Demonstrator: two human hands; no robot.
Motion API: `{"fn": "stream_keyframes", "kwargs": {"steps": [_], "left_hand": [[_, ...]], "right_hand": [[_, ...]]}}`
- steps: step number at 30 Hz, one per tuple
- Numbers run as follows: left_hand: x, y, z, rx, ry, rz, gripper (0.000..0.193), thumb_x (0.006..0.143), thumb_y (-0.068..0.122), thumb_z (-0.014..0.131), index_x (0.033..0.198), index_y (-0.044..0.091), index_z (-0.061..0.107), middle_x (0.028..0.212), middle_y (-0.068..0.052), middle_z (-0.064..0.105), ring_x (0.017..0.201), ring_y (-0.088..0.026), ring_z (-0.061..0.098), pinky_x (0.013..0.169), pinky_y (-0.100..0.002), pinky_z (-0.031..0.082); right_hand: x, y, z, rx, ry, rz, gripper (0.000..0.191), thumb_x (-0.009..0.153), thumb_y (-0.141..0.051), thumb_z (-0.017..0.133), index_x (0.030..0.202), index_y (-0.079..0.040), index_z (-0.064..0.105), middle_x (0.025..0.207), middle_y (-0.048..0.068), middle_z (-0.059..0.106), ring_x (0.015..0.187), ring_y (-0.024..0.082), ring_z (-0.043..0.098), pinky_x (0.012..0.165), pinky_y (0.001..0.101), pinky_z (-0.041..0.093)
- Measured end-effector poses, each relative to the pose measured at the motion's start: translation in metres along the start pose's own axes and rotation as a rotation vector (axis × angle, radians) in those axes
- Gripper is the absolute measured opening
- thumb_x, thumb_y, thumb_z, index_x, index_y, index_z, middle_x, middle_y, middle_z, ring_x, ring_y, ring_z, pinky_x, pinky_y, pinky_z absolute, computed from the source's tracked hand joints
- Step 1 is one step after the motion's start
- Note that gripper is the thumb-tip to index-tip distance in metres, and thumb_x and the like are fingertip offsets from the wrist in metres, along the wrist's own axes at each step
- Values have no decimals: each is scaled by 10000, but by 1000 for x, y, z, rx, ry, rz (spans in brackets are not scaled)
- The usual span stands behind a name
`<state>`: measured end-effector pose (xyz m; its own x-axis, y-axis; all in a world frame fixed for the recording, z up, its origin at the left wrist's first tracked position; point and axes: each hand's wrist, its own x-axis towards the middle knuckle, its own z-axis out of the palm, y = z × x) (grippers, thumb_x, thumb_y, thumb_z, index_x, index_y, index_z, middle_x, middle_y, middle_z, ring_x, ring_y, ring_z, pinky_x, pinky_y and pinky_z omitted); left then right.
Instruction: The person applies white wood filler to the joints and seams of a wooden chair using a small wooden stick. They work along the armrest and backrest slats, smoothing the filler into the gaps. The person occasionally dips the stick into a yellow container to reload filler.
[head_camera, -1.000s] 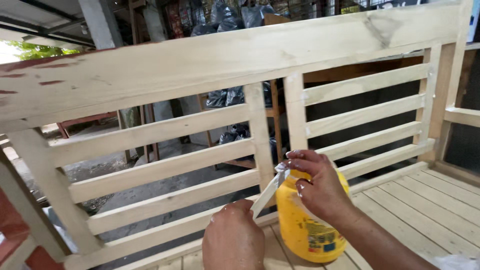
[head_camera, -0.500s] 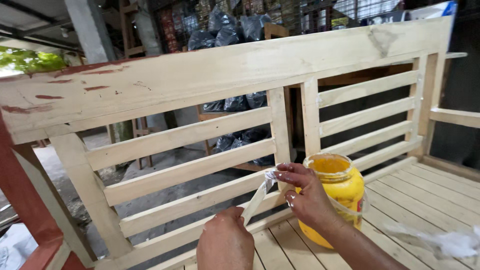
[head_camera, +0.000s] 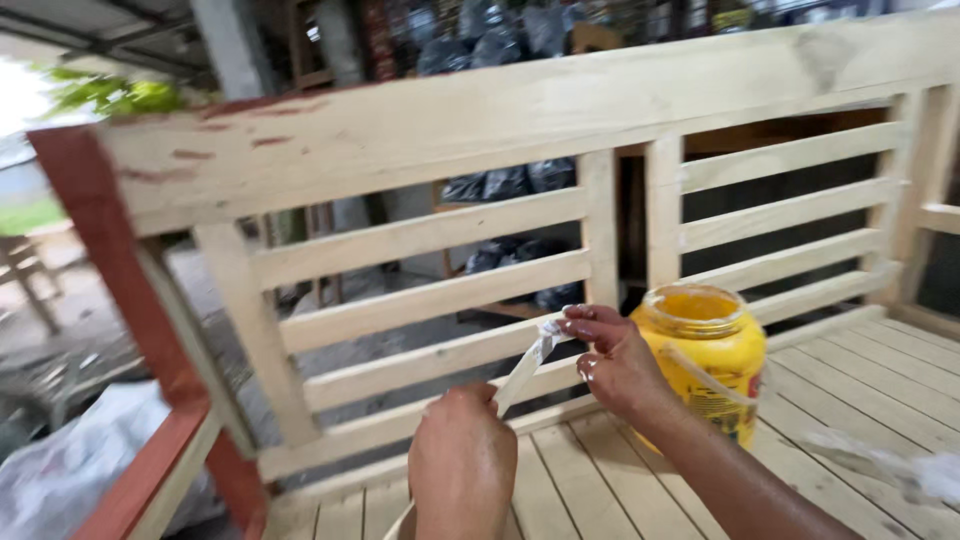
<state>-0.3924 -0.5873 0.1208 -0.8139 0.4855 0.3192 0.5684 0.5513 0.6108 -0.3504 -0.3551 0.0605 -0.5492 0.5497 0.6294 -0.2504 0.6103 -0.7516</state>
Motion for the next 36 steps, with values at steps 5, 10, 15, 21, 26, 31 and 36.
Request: {"fn": "stream_keyframes", "kwargs": {"steps": [5,10,15,21,26,31,36], "left_hand": [[-9,2,-2,-38,53,-80,245,873,150,597,1028,167,786,911,-177,744,936,-378,705,847,-486,540],[-16,7,3,-2,88,-125,221,882,156,599,988,143,792,922,-171,742,937,-386,698,841,-503,533],[-27,18,12,-10,222,-106,246,861,207,639,1050,157,789,914,-188,740,931,-397,693,836,-505,534],[-34,37,15,-9,307,-246,268,864,207,630,1080,176,786,928,-178,741,940,-391,691,832,-500,536],[-38,38,16,72,312,-288,232,872,178,609,1016,169,790,927,-167,744,940,-374,706,834,-502,541],[-34,13,12,102,321,-268,205,877,189,615,988,146,782,923,-164,741,939,-375,704,833,-504,537],[-24,-28,9,164,253,-238,200,883,169,609,982,131,778,949,-156,736,946,-375,695,814,-501,541]], "right_hand": [[1,-4,6,-84,-80,57,596,671,207,556,1164,-66,752,1371,10,582,1271,174,567,947,286,515],[7,7,10,20,-169,-22,621,654,213,546,1169,-63,754,1367,23,585,1284,168,569,970,267,501],[21,25,10,61,-247,-26,615,661,218,536,1170,-54,750,1364,18,596,1262,164,590,884,282,518],[43,40,22,286,-353,-226,649,603,234,532,1176,2,731,1361,77,589,1313,204,564,998,268,485],[44,44,34,259,-409,-252,629,627,201,566,1183,-38,738,1338,83,608,1281,232,578,1012,298,483],[45,42,53,94,-397,-397,645,599,194,547,1162,-33,763,1293,106,655,1264,256,577,1062,317,455],[16,45,83,157,-429,-126,648,645,183,510,1209,-53,723,1339,60,635,1269,209,595,968,294,507]]}}
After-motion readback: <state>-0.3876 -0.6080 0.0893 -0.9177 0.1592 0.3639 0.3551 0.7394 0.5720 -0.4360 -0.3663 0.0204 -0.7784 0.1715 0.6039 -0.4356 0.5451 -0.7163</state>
